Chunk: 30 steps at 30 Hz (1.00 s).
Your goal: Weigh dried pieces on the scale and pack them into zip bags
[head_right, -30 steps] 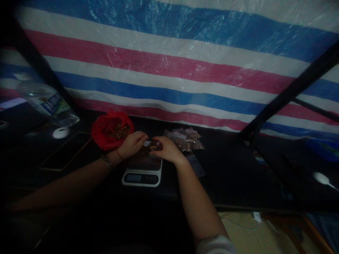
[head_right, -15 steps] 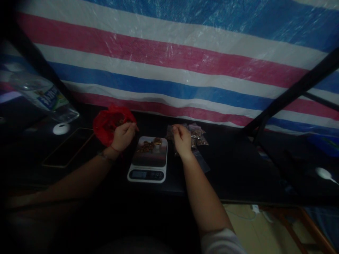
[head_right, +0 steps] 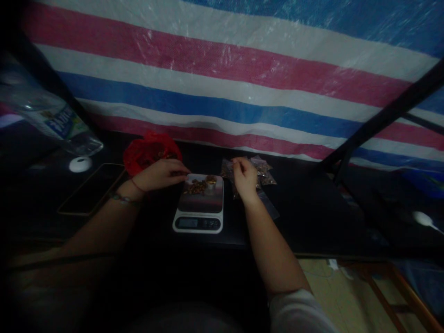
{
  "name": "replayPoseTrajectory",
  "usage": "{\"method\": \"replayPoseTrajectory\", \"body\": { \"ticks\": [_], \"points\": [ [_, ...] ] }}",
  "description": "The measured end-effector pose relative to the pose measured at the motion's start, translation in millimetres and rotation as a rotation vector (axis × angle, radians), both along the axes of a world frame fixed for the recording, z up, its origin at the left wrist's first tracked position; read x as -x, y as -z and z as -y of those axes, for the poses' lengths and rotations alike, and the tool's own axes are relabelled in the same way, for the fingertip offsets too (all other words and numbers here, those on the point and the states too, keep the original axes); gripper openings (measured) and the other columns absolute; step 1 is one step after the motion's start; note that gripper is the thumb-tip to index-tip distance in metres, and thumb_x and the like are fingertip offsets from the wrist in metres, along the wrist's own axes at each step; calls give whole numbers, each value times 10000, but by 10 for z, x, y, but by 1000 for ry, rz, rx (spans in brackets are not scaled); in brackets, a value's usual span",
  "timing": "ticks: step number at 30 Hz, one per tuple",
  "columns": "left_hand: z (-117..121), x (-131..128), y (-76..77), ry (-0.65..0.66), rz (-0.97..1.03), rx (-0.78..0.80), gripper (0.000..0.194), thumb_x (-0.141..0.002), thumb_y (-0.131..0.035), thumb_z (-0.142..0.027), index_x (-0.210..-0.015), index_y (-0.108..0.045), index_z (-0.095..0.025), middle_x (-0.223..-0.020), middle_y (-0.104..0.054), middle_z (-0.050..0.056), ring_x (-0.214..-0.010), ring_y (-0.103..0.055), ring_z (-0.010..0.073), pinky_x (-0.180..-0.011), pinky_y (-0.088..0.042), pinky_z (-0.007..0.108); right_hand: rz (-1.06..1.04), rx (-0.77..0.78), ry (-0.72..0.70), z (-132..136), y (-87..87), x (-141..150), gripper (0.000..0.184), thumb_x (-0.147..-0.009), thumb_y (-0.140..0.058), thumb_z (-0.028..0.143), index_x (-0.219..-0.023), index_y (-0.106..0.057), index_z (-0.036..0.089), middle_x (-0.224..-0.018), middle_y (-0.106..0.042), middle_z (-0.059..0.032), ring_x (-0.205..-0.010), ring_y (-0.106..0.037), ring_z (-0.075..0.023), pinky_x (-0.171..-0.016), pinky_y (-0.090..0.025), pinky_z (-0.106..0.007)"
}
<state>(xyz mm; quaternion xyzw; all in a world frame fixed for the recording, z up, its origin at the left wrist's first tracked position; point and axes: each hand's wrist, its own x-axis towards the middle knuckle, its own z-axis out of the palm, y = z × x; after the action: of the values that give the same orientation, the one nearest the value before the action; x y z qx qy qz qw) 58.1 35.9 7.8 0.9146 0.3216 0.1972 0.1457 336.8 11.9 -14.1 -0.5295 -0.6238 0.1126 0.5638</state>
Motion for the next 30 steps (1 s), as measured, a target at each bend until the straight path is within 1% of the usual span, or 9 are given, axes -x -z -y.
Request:
{"method": "replayPoseTrajectory", "body": {
  "ticks": [6, 10, 15, 19, 21, 23, 25, 27, 30],
  "points": [
    [-5, 59, 3, 78, -17, 121, 420, -742, -679, -462, -1037, -674, -163, -956, -647, 67, -815, -607, 155, -690, -472, 236, 11, 24, 29, 3, -10, -6, 303, -856, -481, 404, -818, -673, 173, -701, -652, -18, -678, -596, -163, -661, -436, -276],
    [-17, 88, 8, 91, -2, 128, 487, -697, -712, -491, -1065, -661, -176, -991, -641, 67, -843, -605, 162, -699, -474, 235, 13, 22, 30, 6, -10, -7, 291, -853, -484, 391, -821, -676, 175, -713, -658, -21, -690, -601, -168, -663, -435, -278],
    [-27, 68, 33, 6, 43, 27, 348, -827, -575, -449, -1022, -677, -180, -941, -667, 58, -862, -610, 173, -780, -472, 276, 26, -11, 40, -25, 2, -11, 273, -846, -483, 353, -812, -675, 162, -720, -657, -29, -682, -593, -170, -661, -437, -280],
    [-59, 36, 92, -111, 102, -72, 350, -892, -457, -410, -990, -688, -167, -949, -694, 71, -905, -623, 193, -826, -474, 312, 164, 12, 128, 2, -124, -185, 265, -843, -482, 340, -869, -680, 166, -805, -683, -51, -733, -607, -182, -705, -450, -300],
    [-84, 33, 131, -171, 120, -106, 363, -907, -425, -400, -952, -695, -161, -918, -703, 74, -880, -631, 194, -813, -477, 315, 327, 128, 146, 112, -229, -337, 262, -835, -503, 352, -894, -685, 173, -846, -692, -65, -760, -622, -194, -715, -455, -310],
    [-111, 34, 172, -216, 126, -130, 380, -918, -401, -393, -916, -699, -158, -891, -707, 76, -857, -635, 194, -802, -479, 315, 516, 308, 178, 296, -307, -488, 283, -833, -520, 388, -933, -688, 182, -879, -698, -85, -779, -639, -212, -702, -457, -316],
    [-134, 32, 211, -239, 125, -140, 399, -927, -379, -390, -893, -702, -157, -880, -708, 78, -846, -636, 194, -790, -479, 313, 689, 480, 213, 515, -316, -606, 342, -834, -527, 428, -1013, -672, 175, -911, -699, -116, -811, -653, -238, -705, -459, -328],
    [-150, 24, 244, -249, 124, -138, 412, -932, -367, -390, -890, -703, -156, -883, -709, 81, -847, -635, 195, -778, -477, 309, 829, 636, 227, 720, -246, -679, 446, -831, -521, 481, -1102, -633, 145, -945, -690, -156, -821, -662, -275, -710, -465, -359],
    [-162, 5, 276, -275, 108, -136, 424, -932, -364, -393, -852, -704, -154, -854, -707, 83, -816, -634, 195, -748, -470, 303, 992, 745, 240, 940, -59, -727, 485, -828, -534, 462, -1138, -604, 95, -1012, -666, -203, -917, -649, -314, -790, -462, -400]
  ]
}}
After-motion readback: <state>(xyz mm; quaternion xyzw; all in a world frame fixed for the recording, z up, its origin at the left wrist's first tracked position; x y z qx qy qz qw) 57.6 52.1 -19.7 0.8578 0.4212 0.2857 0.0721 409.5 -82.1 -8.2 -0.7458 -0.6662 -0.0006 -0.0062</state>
